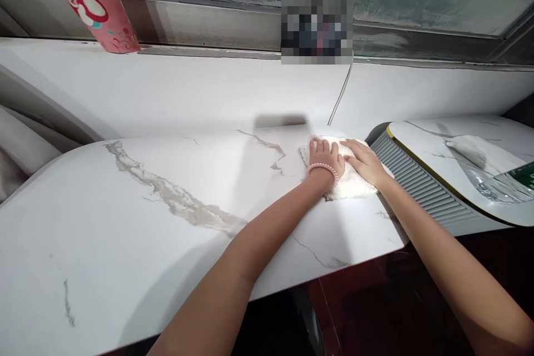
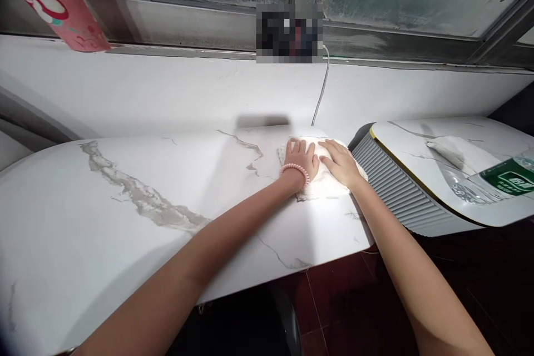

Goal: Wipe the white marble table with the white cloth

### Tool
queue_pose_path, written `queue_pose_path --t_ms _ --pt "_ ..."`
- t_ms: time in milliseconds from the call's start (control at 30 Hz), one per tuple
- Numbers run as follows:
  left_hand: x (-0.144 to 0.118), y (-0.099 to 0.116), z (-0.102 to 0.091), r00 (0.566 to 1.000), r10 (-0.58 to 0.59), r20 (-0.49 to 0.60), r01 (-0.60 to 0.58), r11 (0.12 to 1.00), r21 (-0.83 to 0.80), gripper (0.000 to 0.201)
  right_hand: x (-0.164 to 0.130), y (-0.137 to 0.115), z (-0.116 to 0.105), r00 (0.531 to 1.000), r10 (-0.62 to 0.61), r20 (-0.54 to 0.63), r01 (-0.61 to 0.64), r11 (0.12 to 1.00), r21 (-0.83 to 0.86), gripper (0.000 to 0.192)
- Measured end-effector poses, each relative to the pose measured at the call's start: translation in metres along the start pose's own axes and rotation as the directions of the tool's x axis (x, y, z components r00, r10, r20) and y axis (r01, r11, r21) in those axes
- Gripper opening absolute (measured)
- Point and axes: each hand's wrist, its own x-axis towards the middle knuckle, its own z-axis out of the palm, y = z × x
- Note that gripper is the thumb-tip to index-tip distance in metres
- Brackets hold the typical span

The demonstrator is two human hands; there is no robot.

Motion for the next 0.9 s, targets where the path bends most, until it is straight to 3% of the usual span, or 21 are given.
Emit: queue_pose_path --t_ms 267,500,733,900 --pt "-0.066 0.041 -0.008 0.998 0.054 0.036 -0.054 0.999 0.006 0.055 -0.079 -0.018 -0.026 0.998 0.048 -0.029 -0.049 0.998 -0.035 0.049" --pt "-0.118 0.042 -0.017 0.995 0.08 0.066 -0.082 0.996 0.032 0.056 -0.121 -0.055 -0.032 0.998 0.058 -0.008 -0.059 0.993 -0.105 0.05" --pt "-0.126 0.03 -0.032 0.986 0.038 0.165 -0.045 0.998 0.039 0.057 -0.115 -0.085 -0.021 1.0 0.025 0.006 -0.025 0.996 -0.089 0.047" --pt "-0.109 0.008 -0.03 0.993 0.023 0.117 -0.023 1.0 0.002 0.055 -0.09 -0.099 -0.009 0.997 0.069 -0.041 -0.072 0.994 -0.083 0.042"
